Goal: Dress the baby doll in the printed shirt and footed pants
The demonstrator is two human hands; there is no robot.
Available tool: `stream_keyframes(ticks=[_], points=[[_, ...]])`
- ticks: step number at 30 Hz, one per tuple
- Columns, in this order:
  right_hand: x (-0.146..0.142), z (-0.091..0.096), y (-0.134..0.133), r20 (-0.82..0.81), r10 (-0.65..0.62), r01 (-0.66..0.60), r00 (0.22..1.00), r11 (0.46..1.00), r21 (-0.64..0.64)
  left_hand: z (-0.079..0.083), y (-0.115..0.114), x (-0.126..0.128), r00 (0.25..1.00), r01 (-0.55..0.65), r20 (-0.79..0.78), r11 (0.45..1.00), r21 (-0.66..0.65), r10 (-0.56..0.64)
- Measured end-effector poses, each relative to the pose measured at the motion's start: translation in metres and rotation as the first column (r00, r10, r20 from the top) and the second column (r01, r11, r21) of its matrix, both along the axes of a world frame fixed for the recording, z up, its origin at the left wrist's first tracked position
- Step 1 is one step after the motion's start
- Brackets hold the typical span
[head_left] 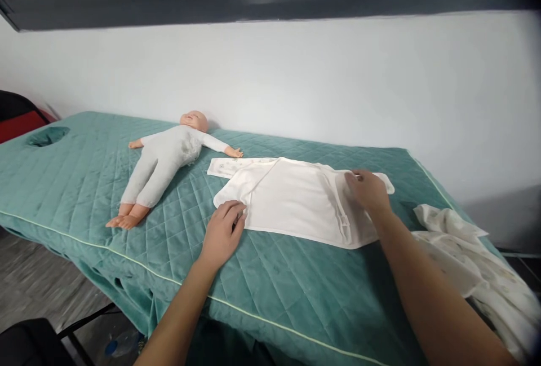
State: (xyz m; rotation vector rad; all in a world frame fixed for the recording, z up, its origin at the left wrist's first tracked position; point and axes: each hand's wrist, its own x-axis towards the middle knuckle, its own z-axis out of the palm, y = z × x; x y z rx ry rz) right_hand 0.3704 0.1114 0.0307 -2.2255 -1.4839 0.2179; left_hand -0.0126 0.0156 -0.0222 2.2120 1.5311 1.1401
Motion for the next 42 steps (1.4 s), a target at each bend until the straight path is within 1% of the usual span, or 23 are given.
stream_keyframes(ticks=[2,3,6,8,9,10,11,12,13,14,15,16,17,18,20,22,27,29,32,36,38,40,42], points=[[0.013,0.001,-0.003,-0.086,-0.043,0.040,0.995,0.999,-0.031,-0.001,0.001,0.000,1.000,-0.005,0.008,1.000,-0.020,0.005],[0.020,0.001,-0.005,-0.095,-0.051,0.047,0.994,0.998,-0.051,-0.001,0.001,0.000,1.000,-0.007,0.023,0.999,-0.033,0.008],[0.031,-0.001,-0.015,-0.048,-0.080,0.075,0.996,0.992,-0.104,0.001,0.000,0.000,0.997,-0.017,0.072,0.998,-0.066,0.021],[0.031,-0.005,-0.019,0.001,-0.090,0.089,0.996,0.988,-0.130,0.002,0.000,0.000,0.996,-0.025,0.087,0.996,-0.081,0.032],[0.028,-0.006,-0.021,0.016,-0.076,0.078,0.997,0.991,-0.113,0.002,0.000,0.000,0.995,-0.030,0.090,0.996,-0.086,0.038],[0.024,-0.008,-0.021,0.025,-0.045,0.046,0.999,0.997,-0.063,0.003,-0.001,0.000,0.995,-0.034,0.091,0.996,-0.088,0.042],[0.019,-0.010,-0.022,0.041,0.006,-0.006,0.999,1.000,0.020,0.003,-0.001,0.001,0.995,-0.036,0.093,0.995,-0.089,0.045],[0.013,-0.011,-0.022,0.074,0.061,-0.070,0.995,0.989,0.130,0.003,0.000,0.001,0.995,-0.037,0.094,0.995,-0.090,0.046],[0.006,-0.012,-0.022,0.125,0.106,-0.135,0.986,0.960,0.246,0.004,0.000,0.001,0.994,-0.039,0.095,0.995,-0.091,0.047],[-0.002,-0.013,-0.022,0.179,0.131,-0.187,0.975,0.919,0.347,0.004,0.000,0.001,0.994,-0.040,0.093,0.995,-0.092,0.049],[-0.009,-0.014,-0.022,0.218,0.141,-0.223,0.966,0.880,0.420,0.004,0.000,0.001,0.995,-0.042,0.091,0.995,-0.093,0.050],[-0.016,-0.015,-0.022,0.230,0.153,-0.246,0.961,0.853,0.460,0.004,0.000,0.001,0.995,-0.043,0.088,0.995,-0.093,0.051],[-0.023,-0.017,-0.022,0.216,0.182,-0.266,0.959,0.840,0.473,0.004,0.000,0.001,0.995,-0.043,0.086,0.995,-0.093,0.051],[-0.028,-0.020,-0.022,0.190,0.231,-0.294,0.954,0.835,0.464,0.004,0.000,0.001,0.995,-0.042,0.084,0.995,-0.093,0.050],[-0.035,-0.027,-0.020,0.157,0.356,-0.388,0.921,0.830,0.400,0.003,0.000,0.001,0.995,-0.042,0.081,0.995,-0.091,0.049],[-0.036,-0.034,-0.016,0.157,0.426,-0.454,0.891,0.829,0.327,0.003,-0.001,0.000,0.996,-0.042,0.081,0.996,-0.084,0.049],[-0.033,-0.044,-0.005,0.137,0.385,-0.403,0.913,0.902,0.156,0.001,0.000,0.000,0.997,-0.020,0.068,0.999,-0.049,0.024],[-0.033,-0.044,-0.004,0.170,0.381,-0.399,0.909,0.913,0.087,0.001,0.000,0.000,0.998,-0.018,0.058,0.999,-0.043,0.020],[-0.036,-0.043,-0.003,0.232,0.335,-0.353,0.913,0.935,0.041,0.002,0.000,0.000,0.998,-0.022,0.049,0.999,-0.046,0.025],[-0.033,-0.041,-0.005,0.253,0.214,-0.235,0.944,0.971,0.055,0.001,-0.001,0.000,0.999,-0.024,0.044,0.998,-0.059,0.026],[-0.032,-0.038,-0.007,0.245,0.198,-0.225,0.949,0.971,0.085,0.000,0.000,-0.001,0.999,-0.024,0.041,0.998,-0.058,0.026],[-0.033,-0.034,-0.012,0.268,0.219,-0.269,0.938,0.949,0.167,-0.001,0.001,-0.001,0.999,-0.027,0.038,0.998,-0.053,0.029],[-0.039,-0.028,-0.018,0.322,0.266,-0.359,0.909,0.890,0.279,-0.001,0.002,-0.001,0.999,-0.033,0.036,0.998,-0.046,0.034]])
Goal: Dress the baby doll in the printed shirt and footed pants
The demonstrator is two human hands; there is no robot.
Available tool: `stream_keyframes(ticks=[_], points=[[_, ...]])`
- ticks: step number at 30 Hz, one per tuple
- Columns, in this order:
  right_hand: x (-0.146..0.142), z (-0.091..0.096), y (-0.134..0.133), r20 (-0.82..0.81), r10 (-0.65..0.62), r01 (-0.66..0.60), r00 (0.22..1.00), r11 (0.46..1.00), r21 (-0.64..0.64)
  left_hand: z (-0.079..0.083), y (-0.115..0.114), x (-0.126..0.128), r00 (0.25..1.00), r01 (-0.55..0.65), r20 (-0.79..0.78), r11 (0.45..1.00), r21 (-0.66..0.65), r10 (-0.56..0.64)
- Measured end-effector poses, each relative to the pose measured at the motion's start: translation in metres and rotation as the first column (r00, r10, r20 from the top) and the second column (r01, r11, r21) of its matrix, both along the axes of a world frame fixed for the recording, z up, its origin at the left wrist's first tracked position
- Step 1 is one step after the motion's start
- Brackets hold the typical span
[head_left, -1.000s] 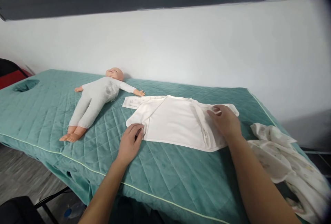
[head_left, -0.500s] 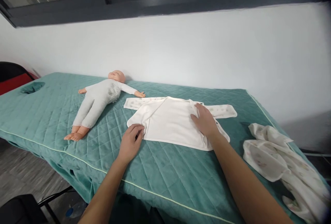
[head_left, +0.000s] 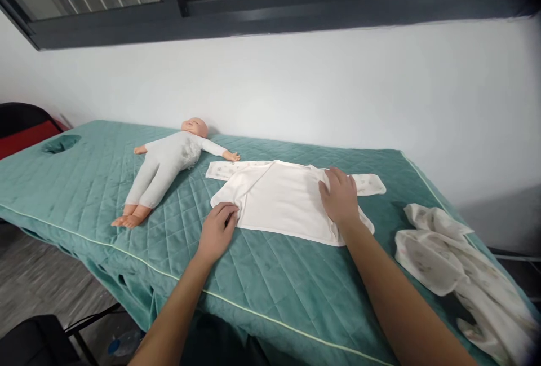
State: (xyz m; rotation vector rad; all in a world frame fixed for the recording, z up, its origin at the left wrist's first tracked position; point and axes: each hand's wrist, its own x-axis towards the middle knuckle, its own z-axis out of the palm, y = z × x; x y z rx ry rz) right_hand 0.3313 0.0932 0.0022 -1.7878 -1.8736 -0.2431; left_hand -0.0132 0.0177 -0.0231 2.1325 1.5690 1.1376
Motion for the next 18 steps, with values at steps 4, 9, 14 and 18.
stream_keyframes(ticks=[4,9,14,18], points=[[-0.024,0.004,-0.003,0.038,0.214,-0.215,0.976,0.976,0.035,0.000,0.001,0.001,1.000,-0.003,0.001,1.000,0.003,0.003],[-0.049,0.001,0.022,0.129,0.142,-0.118,0.981,0.977,-0.176,0.000,0.001,0.001,1.000,0.001,0.026,1.000,0.000,-0.001],[-0.064,0.002,0.051,0.146,0.013,0.018,0.989,0.977,-0.211,0.000,0.002,0.000,0.999,0.001,0.040,1.000,0.004,-0.002],[-0.071,0.000,0.057,0.145,-0.025,0.050,0.989,0.983,-0.177,0.001,0.001,0.000,0.999,0.003,0.037,1.000,-0.009,-0.003]])
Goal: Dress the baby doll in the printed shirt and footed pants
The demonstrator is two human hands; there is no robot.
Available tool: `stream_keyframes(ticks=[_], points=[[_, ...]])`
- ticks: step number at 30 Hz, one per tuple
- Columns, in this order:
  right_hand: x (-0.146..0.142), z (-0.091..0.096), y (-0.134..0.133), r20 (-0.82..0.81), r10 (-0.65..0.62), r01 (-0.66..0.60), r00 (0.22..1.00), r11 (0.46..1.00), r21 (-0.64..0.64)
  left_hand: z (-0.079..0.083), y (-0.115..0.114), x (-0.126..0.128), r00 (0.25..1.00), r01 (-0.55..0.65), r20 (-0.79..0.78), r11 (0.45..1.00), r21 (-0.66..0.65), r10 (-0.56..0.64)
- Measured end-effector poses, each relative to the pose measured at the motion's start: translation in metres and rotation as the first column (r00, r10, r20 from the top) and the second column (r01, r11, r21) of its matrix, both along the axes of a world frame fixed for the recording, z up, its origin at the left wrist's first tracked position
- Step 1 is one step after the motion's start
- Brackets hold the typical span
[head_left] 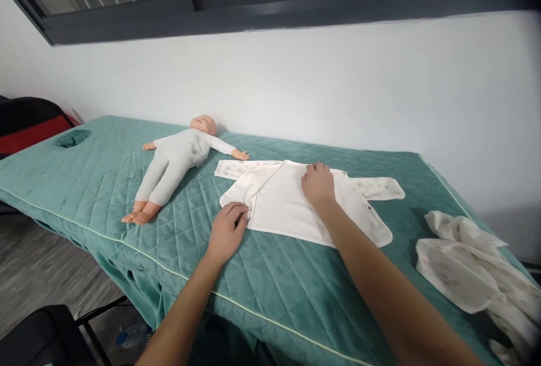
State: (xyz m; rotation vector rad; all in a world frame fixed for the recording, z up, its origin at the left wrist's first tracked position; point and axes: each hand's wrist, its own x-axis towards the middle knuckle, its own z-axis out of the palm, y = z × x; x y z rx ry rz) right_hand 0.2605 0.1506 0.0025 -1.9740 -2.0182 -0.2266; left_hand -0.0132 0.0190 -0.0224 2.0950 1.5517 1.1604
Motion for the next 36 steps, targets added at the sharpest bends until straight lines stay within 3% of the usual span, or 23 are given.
stream_keyframes(ticks=[10,21,28,36], points=[[-0.004,-0.005,0.000,0.024,-0.025,0.025,0.999,1.000,0.012,0.000,-0.001,-0.001,1.000,0.005,-0.005,1.000,0.004,-0.005],[-0.002,-0.013,0.005,0.029,-0.004,0.007,1.000,0.994,-0.110,-0.001,-0.002,-0.001,1.000,0.014,0.001,1.000,0.003,-0.014],[-0.006,-0.011,0.004,0.116,-0.004,0.006,0.993,1.000,-0.012,0.000,-0.002,-0.001,1.000,0.012,0.005,1.000,-0.004,-0.012],[-0.005,-0.016,0.009,0.039,-0.011,0.016,0.999,0.993,-0.119,0.000,-0.002,-0.001,1.000,0.006,-0.005,1.000,-0.010,-0.006]])
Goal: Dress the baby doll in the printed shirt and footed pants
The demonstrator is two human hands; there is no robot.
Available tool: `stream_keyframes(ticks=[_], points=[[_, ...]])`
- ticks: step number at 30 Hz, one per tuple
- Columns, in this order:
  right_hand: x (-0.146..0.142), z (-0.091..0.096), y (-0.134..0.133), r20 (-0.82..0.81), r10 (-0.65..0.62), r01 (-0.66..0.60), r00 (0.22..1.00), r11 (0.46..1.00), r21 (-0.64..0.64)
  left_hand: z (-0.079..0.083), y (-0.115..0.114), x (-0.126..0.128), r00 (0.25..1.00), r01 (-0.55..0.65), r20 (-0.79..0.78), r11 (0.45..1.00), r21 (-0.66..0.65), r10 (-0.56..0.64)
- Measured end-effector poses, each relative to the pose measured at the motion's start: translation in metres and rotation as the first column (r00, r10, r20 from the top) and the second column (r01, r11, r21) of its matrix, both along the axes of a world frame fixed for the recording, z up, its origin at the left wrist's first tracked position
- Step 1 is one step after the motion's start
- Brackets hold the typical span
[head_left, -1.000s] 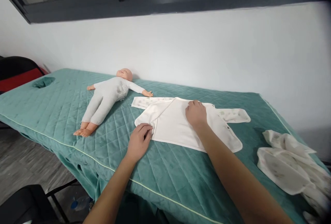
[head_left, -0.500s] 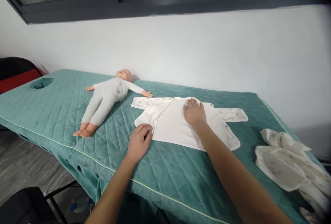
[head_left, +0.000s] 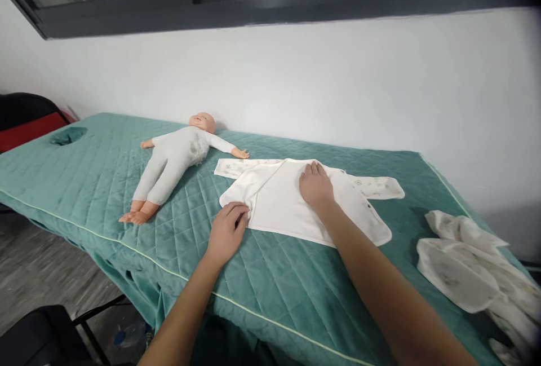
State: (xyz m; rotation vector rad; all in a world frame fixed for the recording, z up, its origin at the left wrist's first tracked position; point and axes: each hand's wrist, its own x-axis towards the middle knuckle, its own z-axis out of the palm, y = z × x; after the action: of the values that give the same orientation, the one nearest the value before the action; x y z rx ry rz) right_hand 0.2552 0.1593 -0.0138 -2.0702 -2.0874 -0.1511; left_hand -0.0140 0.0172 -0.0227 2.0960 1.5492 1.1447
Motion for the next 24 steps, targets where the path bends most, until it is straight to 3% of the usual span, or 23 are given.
stream_keyframes(ticks=[4,8,13,18,21,24], points=[[0.001,0.001,-0.002,0.001,0.018,-0.018,1.000,0.998,0.056,-0.001,0.001,0.000,1.000,-0.004,-0.004,1.000,0.014,0.004],[-0.002,0.009,-0.011,0.028,0.174,-0.176,0.984,0.978,0.116,-0.003,0.003,0.000,1.000,-0.005,0.014,1.000,0.020,0.004],[-0.012,0.012,-0.031,0.006,0.446,-0.446,0.895,0.894,0.035,0.000,0.003,0.001,0.997,-0.008,0.077,1.000,0.018,0.006],[-0.016,0.006,-0.050,-0.068,0.503,-0.506,0.862,0.862,-0.039,0.009,-0.004,0.000,0.972,-0.058,0.228,0.998,-0.010,0.059],[-0.013,0.013,-0.045,-0.108,0.519,-0.525,0.848,0.850,-0.041,0.019,-0.005,-0.015,0.944,-0.078,0.320,0.997,-0.019,0.080],[-0.022,0.033,-0.020,-0.162,0.476,-0.481,0.865,0.877,0.006,0.037,0.000,-0.053,0.949,-0.064,0.308,0.998,-0.002,0.061]])
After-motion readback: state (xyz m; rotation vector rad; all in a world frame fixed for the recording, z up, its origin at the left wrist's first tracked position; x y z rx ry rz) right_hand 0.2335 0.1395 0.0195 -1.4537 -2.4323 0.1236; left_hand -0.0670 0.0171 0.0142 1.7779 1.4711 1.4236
